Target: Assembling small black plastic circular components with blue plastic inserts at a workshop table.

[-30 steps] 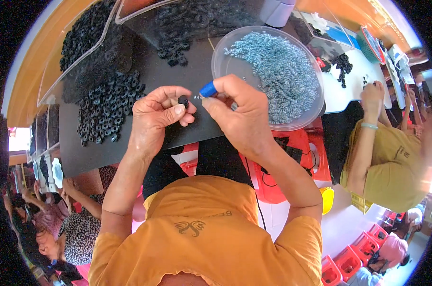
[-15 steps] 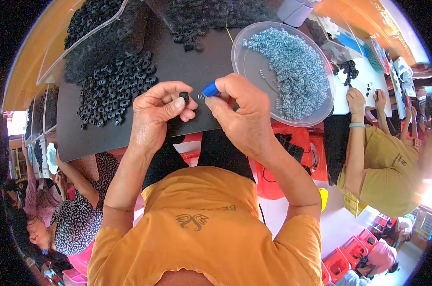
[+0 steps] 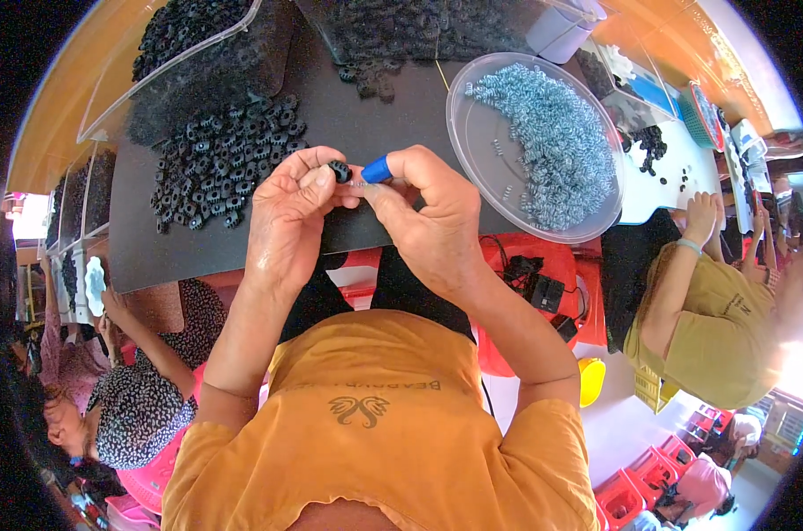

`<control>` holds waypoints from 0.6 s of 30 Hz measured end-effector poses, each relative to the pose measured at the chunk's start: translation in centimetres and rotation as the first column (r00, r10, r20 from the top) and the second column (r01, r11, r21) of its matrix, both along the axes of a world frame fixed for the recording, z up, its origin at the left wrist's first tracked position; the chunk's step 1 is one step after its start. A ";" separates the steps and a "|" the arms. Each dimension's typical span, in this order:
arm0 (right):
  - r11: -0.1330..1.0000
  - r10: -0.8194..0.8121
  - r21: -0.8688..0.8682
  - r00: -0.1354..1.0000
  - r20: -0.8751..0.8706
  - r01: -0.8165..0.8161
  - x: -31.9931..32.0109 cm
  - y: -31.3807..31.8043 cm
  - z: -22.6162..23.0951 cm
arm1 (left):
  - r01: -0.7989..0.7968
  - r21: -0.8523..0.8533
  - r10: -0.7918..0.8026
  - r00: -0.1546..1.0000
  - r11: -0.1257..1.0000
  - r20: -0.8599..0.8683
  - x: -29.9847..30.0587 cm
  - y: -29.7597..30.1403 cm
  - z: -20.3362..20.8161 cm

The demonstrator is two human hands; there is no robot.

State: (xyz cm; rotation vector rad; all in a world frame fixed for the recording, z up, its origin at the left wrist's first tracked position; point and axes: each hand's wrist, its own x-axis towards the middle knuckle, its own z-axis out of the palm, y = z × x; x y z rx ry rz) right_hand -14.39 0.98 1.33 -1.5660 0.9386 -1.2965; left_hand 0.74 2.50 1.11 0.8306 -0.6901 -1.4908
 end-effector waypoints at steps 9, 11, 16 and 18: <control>0.989 -0.100 -0.129 0.978 -0.186 0.077 0.3 -0.1 0.8 | -0.173 -0.037 0.176 0.980 0.984 0.096 -1.7 0.6 -0.5; 0.987 -0.108 -0.141 0.975 -0.195 0.081 0.2 -0.1 0.8 | -0.155 -0.047 0.160 0.979 0.987 0.129 -1.4 0.8 -0.1; 0.953 -0.181 -0.284 0.952 -0.248 0.107 0.3 -0.4 1.1 | -0.088 -0.029 0.092 0.971 0.996 0.219 -0.9 0.9 0.5; 0.862 -0.254 -0.504 0.909 -0.329 0.058 0.4 -0.9 1.1 | -0.082 -0.041 0.089 0.969 0.996 0.230 -0.8 0.8 0.4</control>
